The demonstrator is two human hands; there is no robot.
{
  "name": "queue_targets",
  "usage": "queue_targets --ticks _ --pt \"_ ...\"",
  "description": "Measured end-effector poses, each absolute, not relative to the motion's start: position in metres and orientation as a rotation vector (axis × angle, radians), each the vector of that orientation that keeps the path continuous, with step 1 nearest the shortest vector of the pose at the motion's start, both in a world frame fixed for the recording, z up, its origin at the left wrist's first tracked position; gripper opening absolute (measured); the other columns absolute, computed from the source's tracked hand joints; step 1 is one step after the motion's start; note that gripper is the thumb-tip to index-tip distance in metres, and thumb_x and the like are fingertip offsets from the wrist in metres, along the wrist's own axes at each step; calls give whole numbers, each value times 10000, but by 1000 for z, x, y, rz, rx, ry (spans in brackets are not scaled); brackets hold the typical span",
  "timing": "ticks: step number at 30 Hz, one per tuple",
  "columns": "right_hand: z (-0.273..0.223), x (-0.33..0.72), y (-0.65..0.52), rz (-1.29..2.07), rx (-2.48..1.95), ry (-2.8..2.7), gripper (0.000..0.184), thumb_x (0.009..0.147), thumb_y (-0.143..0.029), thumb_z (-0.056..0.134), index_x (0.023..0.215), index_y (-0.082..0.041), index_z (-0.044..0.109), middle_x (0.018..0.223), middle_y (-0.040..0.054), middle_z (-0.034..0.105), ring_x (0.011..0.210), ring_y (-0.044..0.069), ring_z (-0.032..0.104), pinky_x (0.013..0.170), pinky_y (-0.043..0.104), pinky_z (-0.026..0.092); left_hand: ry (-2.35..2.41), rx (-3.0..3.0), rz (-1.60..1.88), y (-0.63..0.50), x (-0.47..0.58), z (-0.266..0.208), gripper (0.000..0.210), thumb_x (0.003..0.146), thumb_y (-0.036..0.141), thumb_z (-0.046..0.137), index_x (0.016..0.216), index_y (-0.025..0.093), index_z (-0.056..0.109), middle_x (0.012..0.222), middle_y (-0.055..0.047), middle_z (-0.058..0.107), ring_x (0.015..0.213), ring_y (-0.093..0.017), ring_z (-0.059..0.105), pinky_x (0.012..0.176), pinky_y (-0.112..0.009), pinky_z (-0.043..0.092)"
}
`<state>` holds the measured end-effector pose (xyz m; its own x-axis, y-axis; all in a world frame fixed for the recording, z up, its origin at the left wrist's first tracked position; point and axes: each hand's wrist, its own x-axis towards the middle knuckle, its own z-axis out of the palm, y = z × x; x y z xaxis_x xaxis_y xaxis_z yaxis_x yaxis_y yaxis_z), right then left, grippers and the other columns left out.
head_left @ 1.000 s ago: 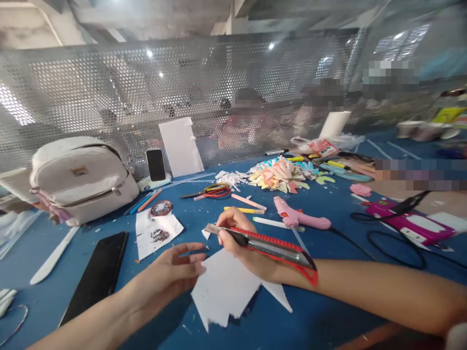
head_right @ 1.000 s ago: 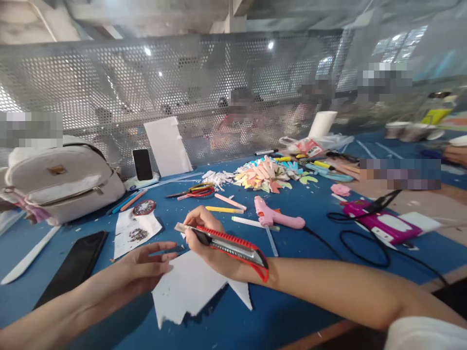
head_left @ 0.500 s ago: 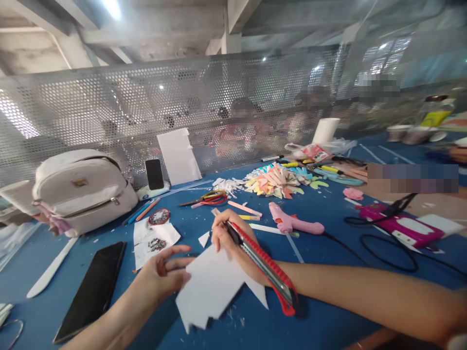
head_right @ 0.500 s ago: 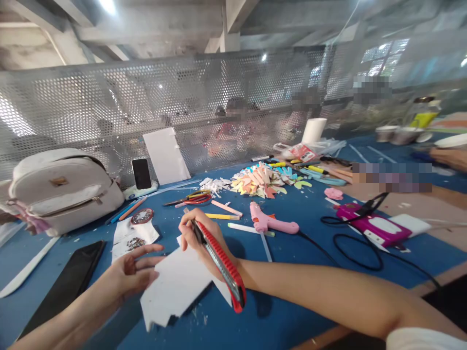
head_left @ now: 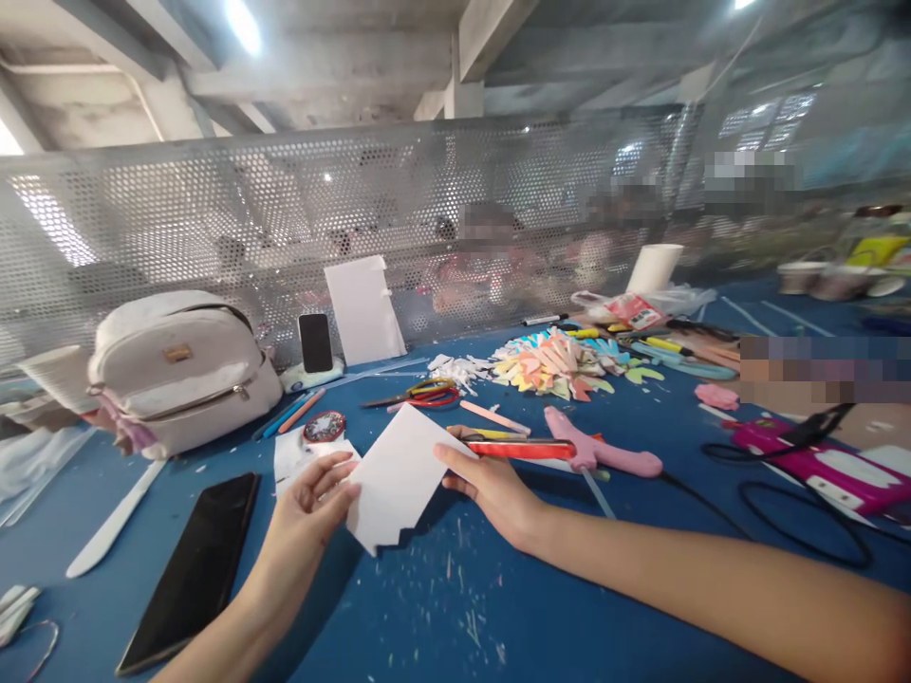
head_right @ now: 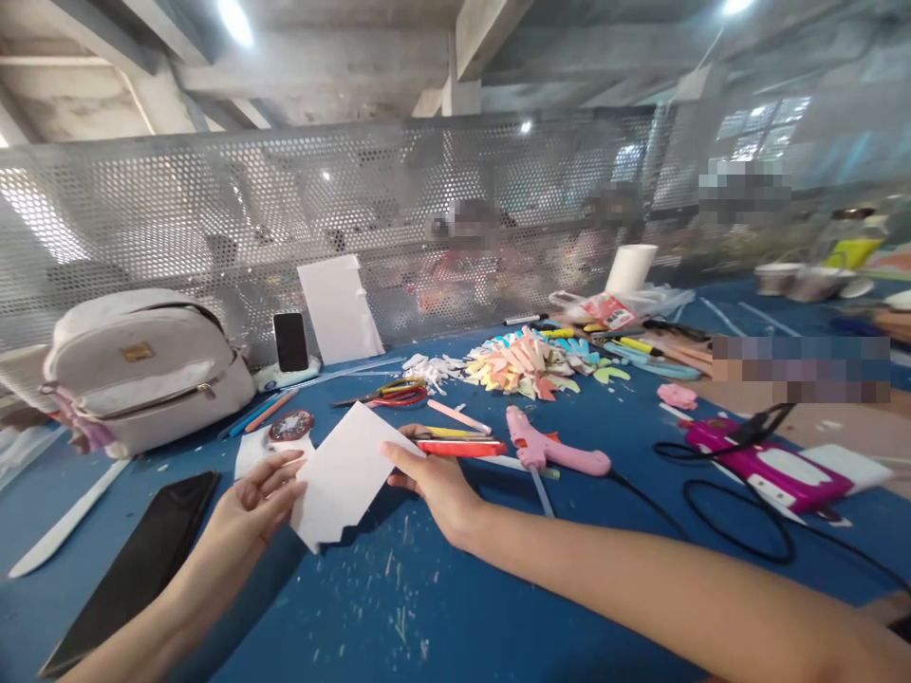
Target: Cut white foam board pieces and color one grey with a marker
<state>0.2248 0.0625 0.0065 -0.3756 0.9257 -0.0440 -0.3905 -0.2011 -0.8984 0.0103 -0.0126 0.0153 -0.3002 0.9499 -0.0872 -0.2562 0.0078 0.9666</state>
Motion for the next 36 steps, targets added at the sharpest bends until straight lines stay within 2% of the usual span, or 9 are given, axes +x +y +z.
queue_targets --ticks 4,7,12,14,17,20,23,28,36 --pt "2 224 69 1782 -780 -983 380 676 -388 892 895 -212 637 888 -6 719 819 144 665 639 206 523 1267 845 1434 -17 10 13 422 609 406 933 864 128 746 750 -38 731 656 -140 677 599 -188 525" --pt "3 223 73 1808 -758 -975 413 686 -492 866 899 -209 653 904 15 736 883 170 684 656 216 523 1274 872 1436 -18 2 16 364 603 375 943 757 116 739 677 -25 699 603 -108 623 551 -156 475" --pt "6 220 70 1818 -700 -1108 487 685 -625 815 858 -212 623 890 41 745 914 195 696 671 242 511 1247 813 1464 -21 1 13 392 648 453 910 765 159 679 740 -2 714 635 -97 639 632 -167 526" --pt "10 219 63 1810 -692 -1212 470 657 -578 854 858 -215 633 857 27 730 858 205 686 684 283 515 1231 799 1437 -26 8 9 411 635 456 917 765 160 663 797 -28 740 705 -132 683 694 -210 564" --pt "23 223 49 1810 -719 -1370 422 600 -418 924 881 -216 683 839 11 724 840 232 672 812 372 525 1207 822 1393 -31 19 3 420 626 462 921 755 149 673 729 -32 730 674 -142 688 683 -225 577" --pt "40 229 39 1729 -791 -1643 319 673 -363 879 910 -234 710 958 23 747 993 275 664 970 432 485 1183 863 1349 -34 24 0 411 629 457 921 777 131 720 731 -48 744 688 -147 701 684 -207 573" --pt "44 232 38 1560 -898 -1833 239 770 -401 789 934 -244 715 1047 36 744 1042 300 658 1012 475 466 1166 880 1291 -34 24 1 411 610 430 934 791 111 749 763 -84 772 701 -178 726 696 -234 589" --pt "23 231 44 1521 -927 -1710 367 739 -397 826 1072 -289 718 956 33 753 1057 337 659 1023 527 454 1171 854 1222 -32 21 3 409 594 425 942 780 111 758 766 -106 788 667 -216 746 726 -319 621" --pt "31 227 40 1613 -833 -1588 499 720 -362 834 1190 -278 689 1044 68 757 1114 356 644 1018 583 453 1158 848 1166 -34 19 8 415 626 438 927 843 117 776 825 -120 798 737 -239 763 764 -331 619"
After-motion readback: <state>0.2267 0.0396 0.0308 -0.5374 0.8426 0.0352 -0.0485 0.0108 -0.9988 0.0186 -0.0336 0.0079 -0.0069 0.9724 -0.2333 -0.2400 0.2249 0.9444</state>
